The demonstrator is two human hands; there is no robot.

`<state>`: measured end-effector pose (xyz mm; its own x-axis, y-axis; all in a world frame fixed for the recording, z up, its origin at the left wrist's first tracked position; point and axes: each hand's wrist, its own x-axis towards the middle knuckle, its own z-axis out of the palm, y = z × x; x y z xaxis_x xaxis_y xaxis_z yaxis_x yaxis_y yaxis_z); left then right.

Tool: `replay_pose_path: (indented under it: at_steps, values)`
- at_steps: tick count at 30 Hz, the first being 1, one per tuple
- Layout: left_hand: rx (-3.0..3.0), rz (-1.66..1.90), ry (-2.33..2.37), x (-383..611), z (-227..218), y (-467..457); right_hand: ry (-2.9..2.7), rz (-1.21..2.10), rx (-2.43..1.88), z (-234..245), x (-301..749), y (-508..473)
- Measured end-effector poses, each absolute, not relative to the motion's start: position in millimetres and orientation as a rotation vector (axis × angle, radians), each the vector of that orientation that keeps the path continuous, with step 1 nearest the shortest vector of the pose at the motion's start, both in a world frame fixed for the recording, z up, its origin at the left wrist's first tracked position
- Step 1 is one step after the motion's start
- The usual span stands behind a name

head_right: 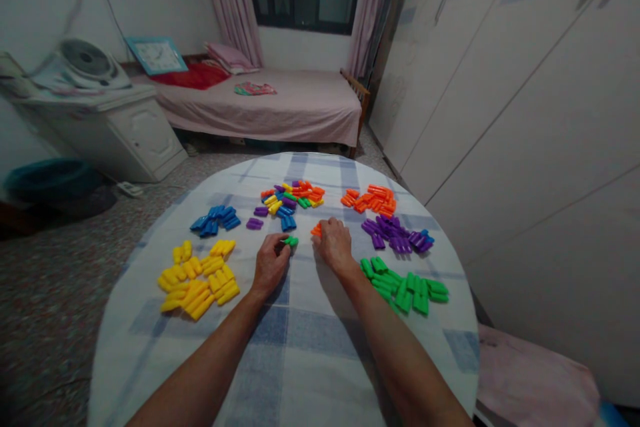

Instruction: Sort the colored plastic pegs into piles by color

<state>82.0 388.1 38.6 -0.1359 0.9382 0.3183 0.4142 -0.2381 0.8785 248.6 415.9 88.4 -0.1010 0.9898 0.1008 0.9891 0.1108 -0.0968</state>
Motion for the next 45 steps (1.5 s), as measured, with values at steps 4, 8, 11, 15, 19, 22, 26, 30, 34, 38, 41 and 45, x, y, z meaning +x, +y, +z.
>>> replay_pose_path:
  at_steps: [4,8,11,15,19,22,26,30,34,38,41,45]
  values:
    - [1.634,1.368,1.505,82,41,387,-2.139,-0.205,-2.056,103,267,456]
    - [1.594,1.39,1.484,82,43,387,-2.072,-0.275,-2.117,100,293,488]
    - [1.538,1.434,1.485,83,43,387,-2.125,-0.294,-2.069,90,306,497]
    - [1.414,1.402,1.471,84,45,386,-2.155,-0.313,-1.932,87,301,496]
    - [1.335,1.349,1.441,84,48,385,-2.262,-0.17,-1.728,92,264,496]
    - [1.32,1.345,1.43,83,47,385,-2.39,0.01,-1.584,91,232,499]
    - [1.303,1.352,1.393,83,45,386,-2.4,0.034,-1.707,82,208,505]
    - [1.314,1.351,1.401,84,44,387,-2.261,0.003,-1.885,75,205,503]
    - [1.327,1.357,1.413,83,44,387,-2.228,-0.064,-1.904,73,207,491]
    - [1.349,1.361,1.437,82,43,387,-2.301,-0.121,-1.781,72,208,484]
    - [1.358,1.36,1.435,82,41,387,-2.372,-0.063,-1.713,72,207,483]
    - [1.362,1.344,1.455,80,39,389,-2.379,-0.002,-1.776,73,210,471]
